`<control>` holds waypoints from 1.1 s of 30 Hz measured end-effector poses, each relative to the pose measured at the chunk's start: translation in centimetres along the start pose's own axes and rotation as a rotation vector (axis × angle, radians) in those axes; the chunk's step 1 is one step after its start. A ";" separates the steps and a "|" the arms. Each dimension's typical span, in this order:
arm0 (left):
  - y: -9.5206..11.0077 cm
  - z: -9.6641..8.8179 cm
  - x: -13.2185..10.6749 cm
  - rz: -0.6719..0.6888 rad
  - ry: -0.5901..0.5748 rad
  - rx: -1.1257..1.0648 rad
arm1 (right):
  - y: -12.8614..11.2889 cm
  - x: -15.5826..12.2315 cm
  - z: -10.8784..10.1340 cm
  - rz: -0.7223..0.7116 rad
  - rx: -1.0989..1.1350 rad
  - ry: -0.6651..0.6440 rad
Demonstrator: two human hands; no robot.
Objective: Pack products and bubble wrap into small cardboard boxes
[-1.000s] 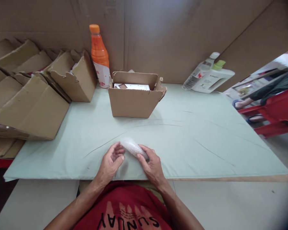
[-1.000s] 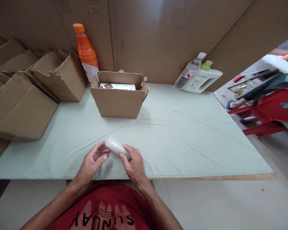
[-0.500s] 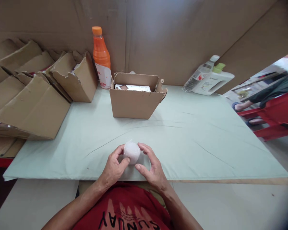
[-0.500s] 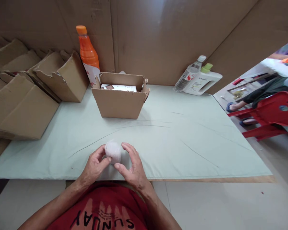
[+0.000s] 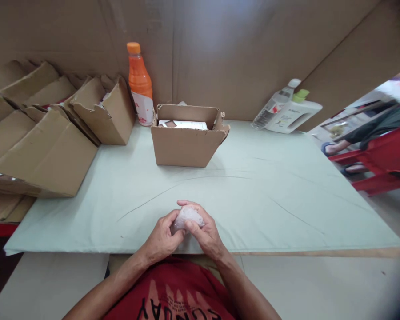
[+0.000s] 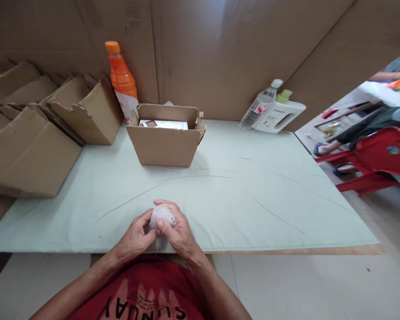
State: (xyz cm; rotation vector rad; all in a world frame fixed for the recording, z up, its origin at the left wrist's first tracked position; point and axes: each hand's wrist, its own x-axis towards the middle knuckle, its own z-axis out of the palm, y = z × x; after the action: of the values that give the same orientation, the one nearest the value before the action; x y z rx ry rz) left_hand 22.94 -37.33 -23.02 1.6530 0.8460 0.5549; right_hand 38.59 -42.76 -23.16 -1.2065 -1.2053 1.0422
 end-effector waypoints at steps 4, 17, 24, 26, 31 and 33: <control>0.1 -0.6 0.4 -0.003 -0.008 0.009 | -1.0 0.3 -2.4 -0.030 -0.168 -0.054; 1.2 -1.9 2.9 -0.048 -0.144 -0.006 | -3.0 1.6 -5.6 0.010 -0.423 -0.106; 0.9 -3.7 6.4 -0.073 -0.208 -0.152 | -6.6 4.5 -8.9 -0.014 -0.528 0.016; 0.0 -4.1 7.9 -0.111 -0.153 -0.247 | -8.4 6.0 -10.5 -0.050 -0.496 0.156; -3.1 -4.1 10.6 -0.149 0.022 -0.363 | -12.9 12.4 -13.3 -0.222 -0.412 0.458; -3.9 -3.9 10.9 -0.139 0.034 -0.366 | -14.0 15.8 -13.7 -0.276 -0.437 0.482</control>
State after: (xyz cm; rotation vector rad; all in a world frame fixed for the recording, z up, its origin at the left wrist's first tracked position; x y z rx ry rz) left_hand 26.03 -26.04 -26.61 1.2456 0.8216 0.6028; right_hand 53.21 -29.97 -7.18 -1.4669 -1.1944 0.2572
